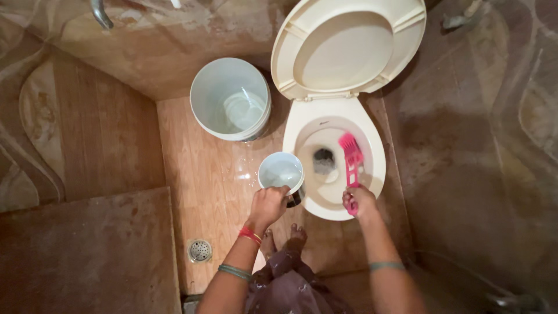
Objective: The person cleans a toilet bowl by repeatedly scooping water from a bucket with a small cup and pouring it into the bowl while scrubbing with a pink toilet brush. The person continues this cycle of pouring and scrubbing for the duration of the clip.
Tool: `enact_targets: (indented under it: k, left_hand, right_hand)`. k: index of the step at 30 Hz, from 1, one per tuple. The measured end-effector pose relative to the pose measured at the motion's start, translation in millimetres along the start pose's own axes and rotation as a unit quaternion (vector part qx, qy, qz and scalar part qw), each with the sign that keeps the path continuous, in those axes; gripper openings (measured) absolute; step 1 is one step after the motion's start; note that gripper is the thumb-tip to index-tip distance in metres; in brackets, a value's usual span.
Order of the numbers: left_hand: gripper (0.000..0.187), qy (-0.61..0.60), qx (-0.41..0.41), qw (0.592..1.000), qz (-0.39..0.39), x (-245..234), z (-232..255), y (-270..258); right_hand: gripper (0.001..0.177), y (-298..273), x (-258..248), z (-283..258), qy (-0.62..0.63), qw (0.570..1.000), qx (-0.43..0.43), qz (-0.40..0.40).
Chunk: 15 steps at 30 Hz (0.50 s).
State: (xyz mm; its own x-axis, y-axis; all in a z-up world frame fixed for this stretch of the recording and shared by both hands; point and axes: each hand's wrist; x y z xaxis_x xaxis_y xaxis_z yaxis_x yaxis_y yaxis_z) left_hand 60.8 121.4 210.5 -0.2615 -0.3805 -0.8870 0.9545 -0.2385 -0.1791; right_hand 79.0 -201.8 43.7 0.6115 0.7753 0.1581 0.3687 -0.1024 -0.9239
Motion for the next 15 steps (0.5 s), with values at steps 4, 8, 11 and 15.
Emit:
enact_targets:
  k: [4,8,11,15]
  left_hand:
    - [0.014,-0.017,0.002,1.0,0.022,-3,-5,-8]
    - [0.013,-0.001,0.002,1.0,0.008,-1,-17,-22]
    - [0.015,-0.003,-0.005,1.0,0.018,3,-29,-33]
    - [0.019,0.007,-0.028,1.0,-0.003,16,-42,-44]
  right_hand:
    - [0.008,-2,7,29,0.193,0.98,0.018,0.033]
    - [0.037,-14,26,43,-0.121,0.985,-0.121,0.013]
    - [0.067,-21,21,53,-0.34,0.931,-0.13,-0.023]
    - [0.068,-37,-39,39,-0.509,0.855,-0.061,-0.078]
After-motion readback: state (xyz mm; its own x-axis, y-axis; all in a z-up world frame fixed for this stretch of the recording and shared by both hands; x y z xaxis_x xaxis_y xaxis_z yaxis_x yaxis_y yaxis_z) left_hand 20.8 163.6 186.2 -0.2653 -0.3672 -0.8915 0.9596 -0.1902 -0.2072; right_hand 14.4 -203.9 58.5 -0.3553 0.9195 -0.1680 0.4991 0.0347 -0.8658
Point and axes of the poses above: each hand's wrist, its own y-axis towards the middle knuckle, its own x-axis out of the palm, z = x × y, and after that the axes turned 10 degrees about y, right-handed
